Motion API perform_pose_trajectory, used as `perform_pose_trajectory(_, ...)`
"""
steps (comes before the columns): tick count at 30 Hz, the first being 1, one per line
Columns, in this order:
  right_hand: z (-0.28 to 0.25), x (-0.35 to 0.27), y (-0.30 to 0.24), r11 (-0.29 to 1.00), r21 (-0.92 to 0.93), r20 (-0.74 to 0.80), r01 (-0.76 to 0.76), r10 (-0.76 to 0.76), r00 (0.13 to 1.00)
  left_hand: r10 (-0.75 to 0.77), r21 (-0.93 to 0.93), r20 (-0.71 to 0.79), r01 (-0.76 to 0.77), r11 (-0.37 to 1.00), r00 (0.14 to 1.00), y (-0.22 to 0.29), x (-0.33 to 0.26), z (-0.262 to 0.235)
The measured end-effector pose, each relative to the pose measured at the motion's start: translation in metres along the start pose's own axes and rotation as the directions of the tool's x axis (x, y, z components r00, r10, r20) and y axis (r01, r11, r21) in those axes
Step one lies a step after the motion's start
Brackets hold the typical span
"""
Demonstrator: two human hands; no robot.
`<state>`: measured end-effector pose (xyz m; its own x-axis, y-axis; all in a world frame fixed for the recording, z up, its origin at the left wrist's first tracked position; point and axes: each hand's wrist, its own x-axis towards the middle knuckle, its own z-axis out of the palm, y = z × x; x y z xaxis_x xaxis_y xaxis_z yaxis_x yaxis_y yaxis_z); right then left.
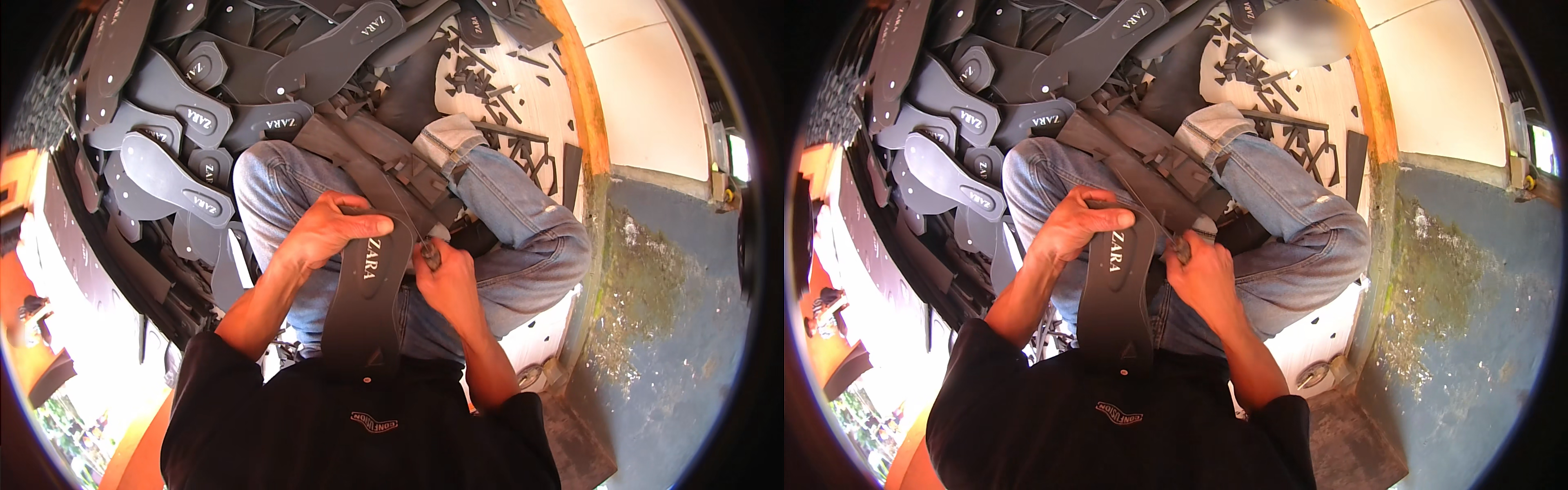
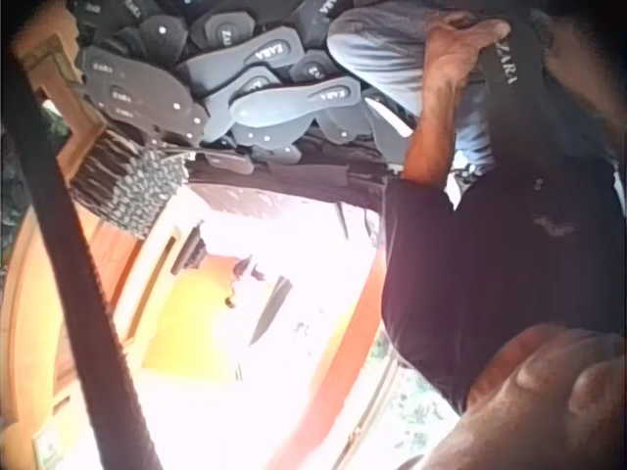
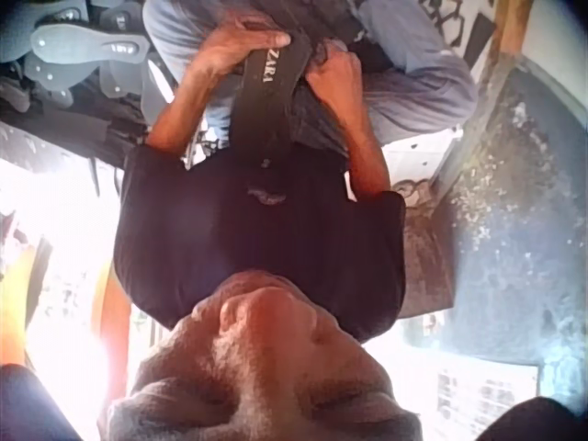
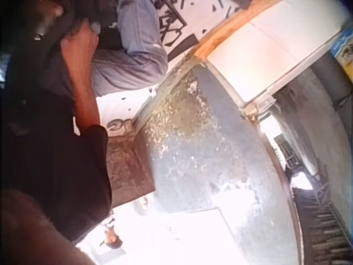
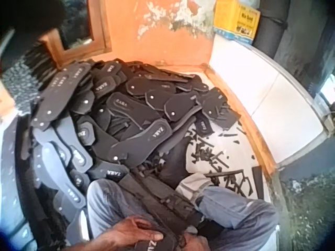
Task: The person trims the edges of multiple shoe insoles using a knife while sitting among a pile of shoe components.
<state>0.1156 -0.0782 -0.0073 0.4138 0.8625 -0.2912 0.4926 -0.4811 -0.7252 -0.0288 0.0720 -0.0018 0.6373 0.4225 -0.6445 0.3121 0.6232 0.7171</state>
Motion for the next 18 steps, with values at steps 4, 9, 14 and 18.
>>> perform_pose_trajectory(4, -0.006, 0.026, -0.016, 0.997, 0.08, -0.071, 0.015, -0.009, 0.997, 0.035, 0.065, -0.15, -0.025, 0.998, 0.988, -0.004, -0.004, 0.01)
perform_pose_trajectory(9, -0.032, 0.016, 0.022, 0.9, 0.371, -0.225, -0.226, 0.324, 0.919, 0.241, -0.281, -0.61, -0.491, 0.825, 0.755, 0.011, -0.013, -0.052)
perform_pose_trajectory(14, -0.039, -0.011, 0.044, 0.813, 0.549, -0.275, -0.194, 0.395, 0.876, 0.212, -0.515, -0.557, -0.534, 0.67, 0.803, 0.014, -0.022, -0.02)
perform_pose_trajectory(18, -0.035, -0.027, 0.025, 0.937, 0.328, -0.302, -0.12, 0.225, 0.926, 0.045, -0.636, -0.204, -0.167, 0.754, 0.978, 0.004, -0.018, 0.051)
